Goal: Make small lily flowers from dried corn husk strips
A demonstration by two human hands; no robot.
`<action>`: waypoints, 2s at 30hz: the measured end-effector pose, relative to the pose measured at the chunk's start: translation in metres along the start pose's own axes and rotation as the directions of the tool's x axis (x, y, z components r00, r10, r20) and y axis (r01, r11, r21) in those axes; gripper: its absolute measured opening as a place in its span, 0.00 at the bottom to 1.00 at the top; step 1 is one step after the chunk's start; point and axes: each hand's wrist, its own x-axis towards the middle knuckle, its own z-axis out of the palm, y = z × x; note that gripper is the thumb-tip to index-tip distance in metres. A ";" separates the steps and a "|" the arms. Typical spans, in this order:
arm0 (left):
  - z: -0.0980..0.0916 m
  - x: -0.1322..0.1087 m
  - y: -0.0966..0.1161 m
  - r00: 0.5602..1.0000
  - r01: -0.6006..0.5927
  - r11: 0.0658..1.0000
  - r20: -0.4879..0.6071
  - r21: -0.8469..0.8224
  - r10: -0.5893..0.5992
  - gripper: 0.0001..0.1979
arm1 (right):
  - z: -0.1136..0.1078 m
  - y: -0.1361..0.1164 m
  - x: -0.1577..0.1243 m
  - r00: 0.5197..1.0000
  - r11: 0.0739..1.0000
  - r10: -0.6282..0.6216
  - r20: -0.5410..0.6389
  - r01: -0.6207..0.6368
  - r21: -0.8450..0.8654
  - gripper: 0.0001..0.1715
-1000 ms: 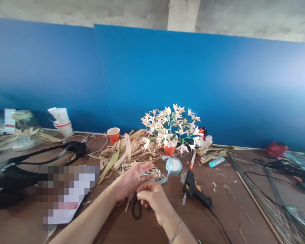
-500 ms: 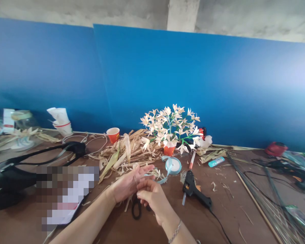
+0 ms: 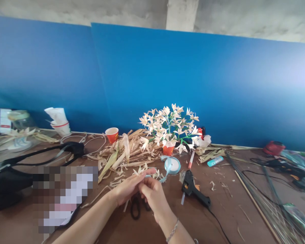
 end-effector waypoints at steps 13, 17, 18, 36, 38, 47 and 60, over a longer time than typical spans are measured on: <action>-0.002 -0.006 0.011 0.998 -0.061 0.993 0.017 -0.105 0.063 0.17 | -0.010 0.000 0.003 0.997 0.973 0.045 0.055 -0.056 0.225 0.11; -0.007 -0.007 0.016 0.994 -0.101 0.988 -0.049 -0.113 0.096 0.11 | -0.013 -0.002 0.001 0.998 0.964 0.020 0.059 -0.035 0.263 0.12; -0.008 -0.007 0.017 0.991 -0.113 0.988 -0.079 -0.105 0.105 0.10 | -0.013 -0.002 0.001 0.998 0.965 0.016 0.060 -0.031 0.261 0.12; -0.016 -0.001 0.006 0.988 -0.149 0.922 -0.011 -0.358 0.155 0.11 | -0.017 0.001 0.003 0.988 0.932 0.006 0.152 -0.060 0.358 0.10; -0.018 -0.001 0.005 0.986 -0.165 0.903 -0.042 -0.396 0.162 0.10 | -0.016 0.000 0.003 0.992 0.942 0.001 0.129 -0.045 0.333 0.10; -0.020 -0.002 0.006 0.983 -0.180 0.887 -0.117 -0.425 0.144 0.05 | -0.015 0.000 0.001 0.996 0.957 -0.005 0.089 -0.021 0.289 0.10; -0.019 -0.002 0.006 0.977 -0.203 0.912 -0.141 -0.357 0.162 0.04 | -0.015 0.001 0.001 0.998 0.959 0.005 0.061 -0.022 0.283 0.11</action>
